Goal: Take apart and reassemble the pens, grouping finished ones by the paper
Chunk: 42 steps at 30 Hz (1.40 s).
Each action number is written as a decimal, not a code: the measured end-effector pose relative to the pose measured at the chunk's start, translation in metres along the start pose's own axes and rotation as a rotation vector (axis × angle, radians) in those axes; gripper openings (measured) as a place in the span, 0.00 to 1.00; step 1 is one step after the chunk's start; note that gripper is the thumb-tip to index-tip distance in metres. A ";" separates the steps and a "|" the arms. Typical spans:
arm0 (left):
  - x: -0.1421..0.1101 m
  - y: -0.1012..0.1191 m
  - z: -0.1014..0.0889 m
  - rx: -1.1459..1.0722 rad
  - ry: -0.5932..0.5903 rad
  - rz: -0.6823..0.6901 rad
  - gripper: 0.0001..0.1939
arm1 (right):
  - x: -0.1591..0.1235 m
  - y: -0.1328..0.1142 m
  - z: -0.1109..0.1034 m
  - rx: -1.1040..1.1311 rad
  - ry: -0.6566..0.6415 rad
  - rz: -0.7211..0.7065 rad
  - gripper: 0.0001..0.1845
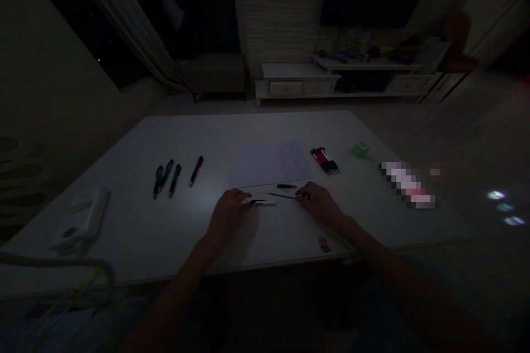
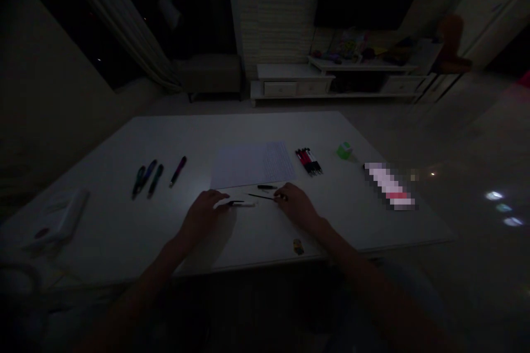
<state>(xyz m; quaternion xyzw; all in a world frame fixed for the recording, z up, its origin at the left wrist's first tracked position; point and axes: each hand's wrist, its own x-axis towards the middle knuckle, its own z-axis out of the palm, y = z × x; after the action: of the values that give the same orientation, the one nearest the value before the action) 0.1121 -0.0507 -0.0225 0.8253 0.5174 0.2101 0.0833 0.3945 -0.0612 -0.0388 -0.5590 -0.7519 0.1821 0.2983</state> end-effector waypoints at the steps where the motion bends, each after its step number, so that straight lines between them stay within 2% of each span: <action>1: 0.002 0.007 0.006 -0.001 -0.014 0.038 0.11 | 0.000 -0.009 0.009 0.005 -0.016 -0.038 0.08; 4: 0.008 0.021 0.019 0.011 -0.068 0.093 0.13 | 0.002 -0.025 0.029 -0.005 -0.027 -0.103 0.09; 7: 0.010 0.026 0.024 0.013 -0.099 0.103 0.12 | 0.006 -0.033 0.038 -0.041 -0.044 -0.120 0.08; 17: 0.008 0.029 0.019 0.007 -0.139 0.078 0.07 | 0.008 -0.040 0.041 -0.082 -0.039 -0.144 0.07; 21: 0.008 0.029 0.020 0.010 -0.109 0.064 0.07 | 0.006 -0.037 0.047 -0.112 -0.010 -0.163 0.10; 24: 0.008 0.028 0.020 -0.070 -0.048 0.047 0.06 | 0.006 -0.040 0.045 -0.047 0.037 -0.172 0.10; 29: 0.011 0.031 0.021 -0.263 0.045 -0.046 0.06 | 0.007 -0.053 0.035 0.219 0.182 -0.151 0.08; 34: 0.011 0.037 0.018 -0.429 0.025 -0.077 0.06 | 0.004 -0.057 0.029 0.259 0.196 -0.171 0.09; 42: 0.009 0.040 0.017 -0.464 0.029 -0.053 0.07 | 0.004 -0.056 0.029 0.263 0.176 -0.206 0.10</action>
<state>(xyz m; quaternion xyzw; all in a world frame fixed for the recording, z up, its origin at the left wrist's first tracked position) 0.1556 -0.0597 -0.0210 0.7671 0.4779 0.3330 0.2689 0.3341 -0.0729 -0.0258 -0.4490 -0.7460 0.1976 0.4505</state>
